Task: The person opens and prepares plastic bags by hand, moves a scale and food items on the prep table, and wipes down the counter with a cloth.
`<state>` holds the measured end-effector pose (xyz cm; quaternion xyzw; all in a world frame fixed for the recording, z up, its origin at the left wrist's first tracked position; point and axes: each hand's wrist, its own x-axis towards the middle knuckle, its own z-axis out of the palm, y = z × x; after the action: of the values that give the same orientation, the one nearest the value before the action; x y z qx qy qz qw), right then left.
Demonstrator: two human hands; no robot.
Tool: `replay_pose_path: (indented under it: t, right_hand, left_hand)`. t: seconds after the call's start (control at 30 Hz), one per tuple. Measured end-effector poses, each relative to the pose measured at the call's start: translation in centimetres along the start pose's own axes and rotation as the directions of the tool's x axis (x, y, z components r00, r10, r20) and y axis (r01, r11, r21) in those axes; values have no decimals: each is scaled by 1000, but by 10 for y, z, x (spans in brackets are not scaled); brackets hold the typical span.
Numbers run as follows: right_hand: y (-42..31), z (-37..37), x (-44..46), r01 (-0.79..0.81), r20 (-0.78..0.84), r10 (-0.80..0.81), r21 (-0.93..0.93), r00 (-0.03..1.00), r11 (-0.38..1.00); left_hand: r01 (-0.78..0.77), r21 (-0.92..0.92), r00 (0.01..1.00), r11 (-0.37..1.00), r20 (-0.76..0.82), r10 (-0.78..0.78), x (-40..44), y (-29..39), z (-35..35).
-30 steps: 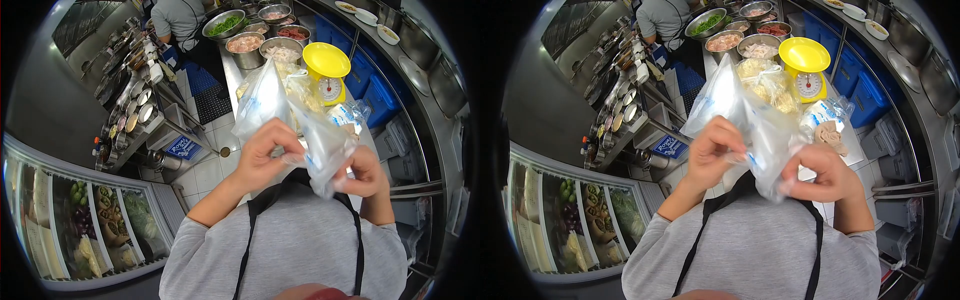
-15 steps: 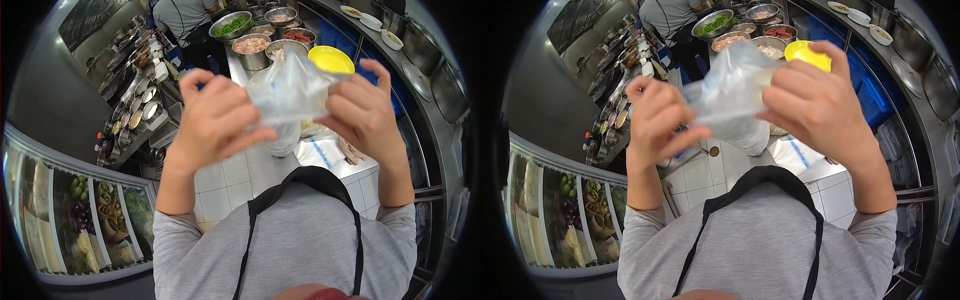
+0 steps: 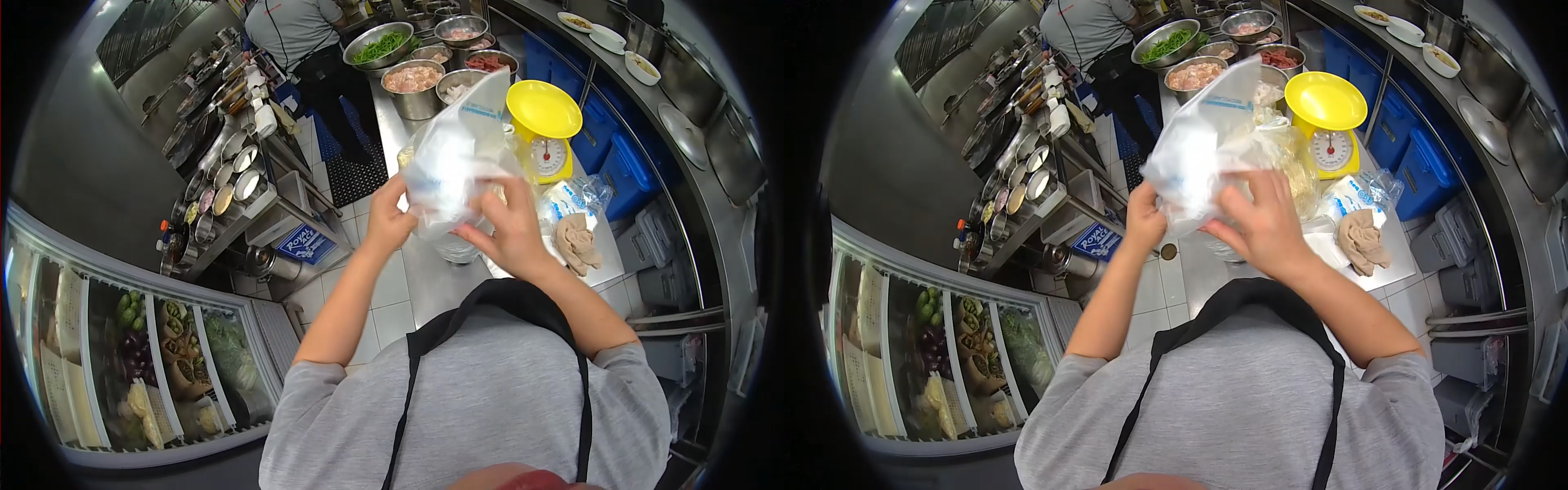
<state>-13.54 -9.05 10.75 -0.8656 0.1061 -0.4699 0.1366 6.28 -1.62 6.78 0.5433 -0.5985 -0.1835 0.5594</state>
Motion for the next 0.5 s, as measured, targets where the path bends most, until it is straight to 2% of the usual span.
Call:
replay_pose_path:
  t: [0.07,0.1,0.17,0.23,0.3,0.33,0.4,0.43,0.5]
  right_hand:
    - [10,17,-20,-36,-8,36,38,999,999]
    - [11,19,-22,-68,-13,69,76,998,995]
    - [12,13,-19,-38,-8,39,77,999,996]
    - [12,10,-18,-15,-11,16,75,1000,997]
    - [15,11,-24,-15,19,15,38,1000,999]
    - [16,14,-28,-19,19,18,35,1000,999]
    - [16,22,-33,21,-4,-21,33,1000,999]
    - [17,23,-34,25,-3,-25,38,1000,999]
    - [21,22,-35,66,5,-66,8,998,998]
  left_hand:
    - [-53,-20,988,998,-148,50,-13,-15,11]
    - [-51,-22,987,998,-151,47,-17,-14,12]
    - [-67,-141,992,988,-117,50,-23,-12,13]
    - [-77,-145,994,987,-92,64,-30,-2,8]
    - [-182,90,983,979,9,182,-34,4,4]
    - [-181,87,983,980,11,181,-36,6,7]
    - [-123,236,981,964,-118,154,-40,8,14]
    - [-121,240,980,963,-122,154,-41,6,18]
    - [-229,379,932,897,-179,314,-42,-2,25]
